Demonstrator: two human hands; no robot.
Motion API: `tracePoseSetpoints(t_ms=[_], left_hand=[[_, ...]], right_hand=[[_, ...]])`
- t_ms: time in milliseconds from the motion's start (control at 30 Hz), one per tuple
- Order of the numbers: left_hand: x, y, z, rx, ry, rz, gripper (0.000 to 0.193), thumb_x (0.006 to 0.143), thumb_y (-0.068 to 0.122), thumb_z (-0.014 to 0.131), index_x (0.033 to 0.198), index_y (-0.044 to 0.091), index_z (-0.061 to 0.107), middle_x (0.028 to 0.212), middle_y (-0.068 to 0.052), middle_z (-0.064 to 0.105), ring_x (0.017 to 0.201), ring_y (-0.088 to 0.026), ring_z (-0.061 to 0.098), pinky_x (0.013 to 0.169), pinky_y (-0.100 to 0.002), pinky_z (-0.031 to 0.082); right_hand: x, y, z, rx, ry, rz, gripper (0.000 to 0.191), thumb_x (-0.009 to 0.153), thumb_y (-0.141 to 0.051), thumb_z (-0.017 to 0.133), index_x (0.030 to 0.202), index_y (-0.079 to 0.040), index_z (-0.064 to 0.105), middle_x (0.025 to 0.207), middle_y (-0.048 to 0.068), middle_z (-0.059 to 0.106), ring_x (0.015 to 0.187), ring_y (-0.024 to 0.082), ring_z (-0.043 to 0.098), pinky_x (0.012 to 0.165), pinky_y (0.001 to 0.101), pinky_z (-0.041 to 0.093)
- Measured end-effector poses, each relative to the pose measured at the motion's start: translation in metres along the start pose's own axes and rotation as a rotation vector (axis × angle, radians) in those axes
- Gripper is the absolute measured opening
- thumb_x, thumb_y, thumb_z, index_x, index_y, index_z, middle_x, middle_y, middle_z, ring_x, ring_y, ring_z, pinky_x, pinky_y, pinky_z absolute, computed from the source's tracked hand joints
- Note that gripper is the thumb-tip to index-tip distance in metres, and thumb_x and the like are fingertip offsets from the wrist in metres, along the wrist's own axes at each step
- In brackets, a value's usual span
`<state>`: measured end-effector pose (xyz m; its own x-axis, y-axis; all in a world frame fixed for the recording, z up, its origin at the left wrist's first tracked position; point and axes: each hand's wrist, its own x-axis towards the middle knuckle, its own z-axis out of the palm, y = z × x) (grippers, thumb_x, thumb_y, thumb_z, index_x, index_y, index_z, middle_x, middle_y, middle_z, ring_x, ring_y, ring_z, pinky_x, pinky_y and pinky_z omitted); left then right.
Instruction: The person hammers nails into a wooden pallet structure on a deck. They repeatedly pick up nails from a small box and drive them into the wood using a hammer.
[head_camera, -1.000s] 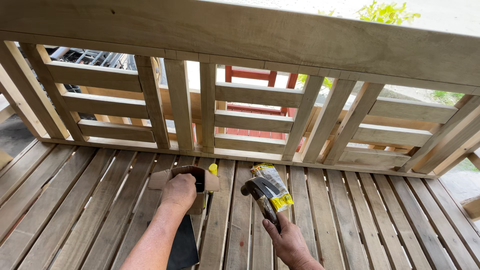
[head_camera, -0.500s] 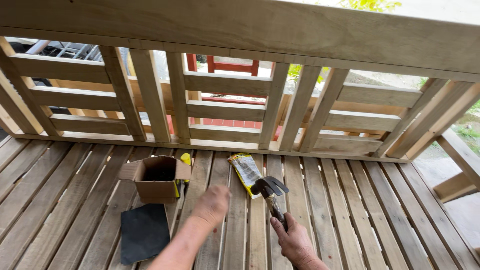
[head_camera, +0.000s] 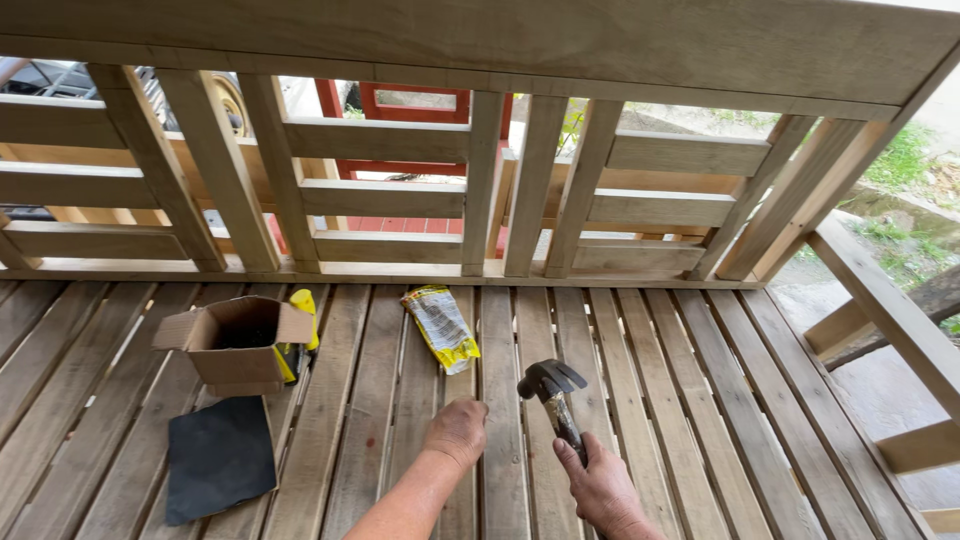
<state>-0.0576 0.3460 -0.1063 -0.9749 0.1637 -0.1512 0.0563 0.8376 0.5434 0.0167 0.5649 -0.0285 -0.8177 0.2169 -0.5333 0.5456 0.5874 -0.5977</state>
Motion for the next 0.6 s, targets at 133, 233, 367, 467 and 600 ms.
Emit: tracePoseSetpoints(t_ms=[133,233,367,467,600], left_hand=[[0.009,0.013,0.007,-0.089,0.035,-0.051,0.022,0.09,0.013,0.06,0.098,0.015,0.08,0.108,-0.016,0.072,0.105,-0.035,0.069,0.094,-0.044,0.057],[0.015,0.02,0.015,-0.183,0.049,-0.164,0.023,0.088,0.013,0.063,0.1,0.017,0.081,0.111,-0.013,0.073,0.106,-0.033,0.07,0.095,-0.041,0.057],[0.024,0.015,0.028,-0.281,0.092,-0.267,0.02,0.088,0.016,0.068,0.101,0.019,0.083,0.111,-0.01,0.074,0.105,-0.031,0.071,0.096,-0.04,0.057],[0.028,0.01,0.038,-0.377,0.182,-0.205,0.014,0.085,0.019,0.073,0.095,0.017,0.083,0.104,-0.009,0.077,0.099,-0.029,0.074,0.092,-0.038,0.059],[0.03,0.012,0.045,-0.302,0.236,-0.186,0.016,0.086,0.013,0.069,0.094,0.017,0.083,0.105,-0.009,0.075,0.1,-0.03,0.072,0.091,-0.039,0.059]], right_hand=[[0.004,0.019,-0.002,-0.067,-0.01,-0.034,0.055,0.095,-0.058,0.059,0.101,-0.004,0.059,0.066,0.013,0.063,0.055,0.026,0.067,0.061,0.0446,0.056],[0.01,0.028,-0.002,-0.179,0.032,-0.142,0.056,0.094,-0.061,0.059,0.099,-0.005,0.061,0.075,0.014,0.066,0.073,0.03,0.068,0.074,0.047,0.054],[0.015,0.031,-0.002,-0.254,-0.026,-0.139,0.056,0.095,-0.063,0.055,0.102,-0.007,0.06,0.082,0.016,0.067,0.083,0.03,0.069,0.08,0.0466,0.053],[0.016,0.028,-0.003,-0.318,-0.03,-0.16,0.058,0.096,-0.064,0.054,0.103,-0.007,0.06,0.082,0.016,0.067,0.083,0.031,0.067,0.08,0.0467,0.052],[0.016,0.024,-0.004,-0.329,-0.087,-0.078,0.057,0.097,-0.064,0.052,0.106,-0.008,0.061,0.084,0.016,0.068,0.087,0.029,0.07,0.082,0.0465,0.053]])
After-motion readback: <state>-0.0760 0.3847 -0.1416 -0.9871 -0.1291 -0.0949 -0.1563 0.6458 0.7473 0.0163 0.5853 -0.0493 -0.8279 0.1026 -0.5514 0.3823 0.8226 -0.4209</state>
